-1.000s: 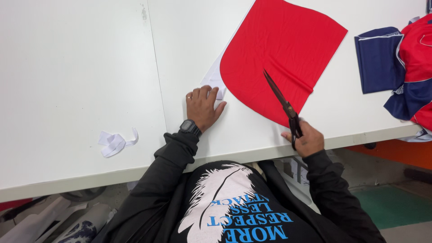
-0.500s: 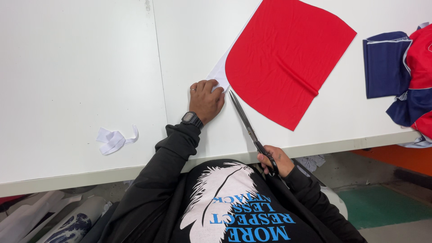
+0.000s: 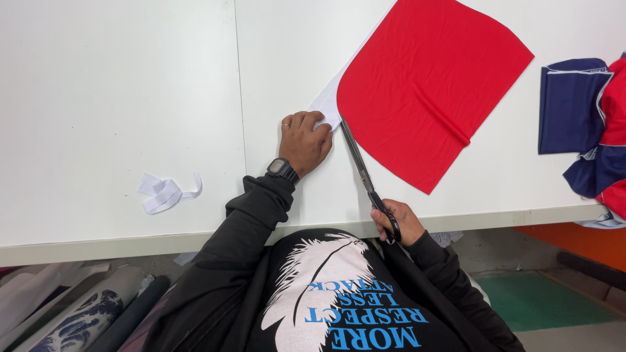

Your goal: The person uses shears to cut a red fabric piece along a white paper pattern on a white table. After cutting, the person folds the red fabric and places it on a pile of other garments. The person then picks up a red, white, and blue garment and lays it flat on the table.

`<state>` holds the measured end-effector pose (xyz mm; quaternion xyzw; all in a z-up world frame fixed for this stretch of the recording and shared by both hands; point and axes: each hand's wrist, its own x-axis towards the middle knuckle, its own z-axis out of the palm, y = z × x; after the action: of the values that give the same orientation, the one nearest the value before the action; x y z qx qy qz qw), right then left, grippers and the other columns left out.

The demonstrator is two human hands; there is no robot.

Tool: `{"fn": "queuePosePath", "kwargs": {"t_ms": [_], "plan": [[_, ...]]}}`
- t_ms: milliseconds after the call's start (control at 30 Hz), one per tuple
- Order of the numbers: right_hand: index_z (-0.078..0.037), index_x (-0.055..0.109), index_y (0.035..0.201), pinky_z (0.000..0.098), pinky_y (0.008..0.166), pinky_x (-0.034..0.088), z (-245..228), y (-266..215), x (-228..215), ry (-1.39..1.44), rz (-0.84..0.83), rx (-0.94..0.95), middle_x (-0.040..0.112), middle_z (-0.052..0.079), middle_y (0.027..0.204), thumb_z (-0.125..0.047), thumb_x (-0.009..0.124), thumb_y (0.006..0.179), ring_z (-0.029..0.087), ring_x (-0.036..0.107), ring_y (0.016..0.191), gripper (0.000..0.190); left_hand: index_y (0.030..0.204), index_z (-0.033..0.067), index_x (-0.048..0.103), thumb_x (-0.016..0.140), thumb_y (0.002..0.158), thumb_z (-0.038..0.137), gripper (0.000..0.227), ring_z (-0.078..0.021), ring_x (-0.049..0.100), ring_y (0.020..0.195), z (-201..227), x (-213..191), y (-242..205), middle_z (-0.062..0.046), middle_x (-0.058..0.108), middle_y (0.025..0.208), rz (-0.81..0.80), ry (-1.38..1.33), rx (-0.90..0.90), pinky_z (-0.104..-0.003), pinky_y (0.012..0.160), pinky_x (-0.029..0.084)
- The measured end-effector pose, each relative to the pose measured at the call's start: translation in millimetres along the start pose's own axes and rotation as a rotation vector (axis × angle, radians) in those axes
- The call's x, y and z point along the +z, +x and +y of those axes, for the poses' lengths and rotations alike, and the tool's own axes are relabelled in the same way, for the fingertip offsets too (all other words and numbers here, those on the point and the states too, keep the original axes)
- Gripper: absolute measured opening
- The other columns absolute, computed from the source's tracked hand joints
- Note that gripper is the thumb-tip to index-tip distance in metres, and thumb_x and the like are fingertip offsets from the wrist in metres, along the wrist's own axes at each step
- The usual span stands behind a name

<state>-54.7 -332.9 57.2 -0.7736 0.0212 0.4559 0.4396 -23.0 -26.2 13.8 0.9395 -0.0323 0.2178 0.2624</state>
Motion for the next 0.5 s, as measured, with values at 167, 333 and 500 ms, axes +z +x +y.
{"fn": "queuePosePath", "kwargs": {"t_ms": [167,333,500], "plan": [[-0.004,0.063,0.081,0.0243,0.042,0.048,-3.2,1.4,3.2,-0.005,0.012,0.001,0.061,0.003,0.058,-0.05,0.068,0.089,0.012,0.06,0.043,0.047,0.094,0.0134,0.073,0.071,0.091,0.02,0.008,-0.0246,0.056,0.114,-0.5,0.9,0.0,-0.005,0.063,0.119,-0.007,0.011,-0.007,-0.048,0.1,0.037],[-0.005,0.063,0.08,0.024,0.042,0.048,-2.9,3.3,2.0,0.003,0.009,0.002,0.061,0.004,0.057,-0.05,0.069,0.089,0.012,0.061,0.043,0.047,0.093,0.0136,0.073,0.071,0.091,0.02,0.007,-0.0245,0.055,0.115,-1.0,2.8,-0.3,-0.004,0.062,0.119,0.001,0.012,-0.006,-0.048,0.1,0.037],[-0.005,0.064,0.08,0.0239,0.04,0.048,-1.6,4.7,2.0,0.014,0.019,0.02,0.06,0.003,0.056,-0.048,0.07,0.088,0.012,0.059,0.041,0.045,0.092,0.0137,0.072,0.071,0.091,0.02,0.006,-0.0241,0.055,0.114,-1.4,2.9,-0.7,-0.004,0.062,0.119,0.003,0.003,-0.006,-0.048,0.1,0.037]]}}
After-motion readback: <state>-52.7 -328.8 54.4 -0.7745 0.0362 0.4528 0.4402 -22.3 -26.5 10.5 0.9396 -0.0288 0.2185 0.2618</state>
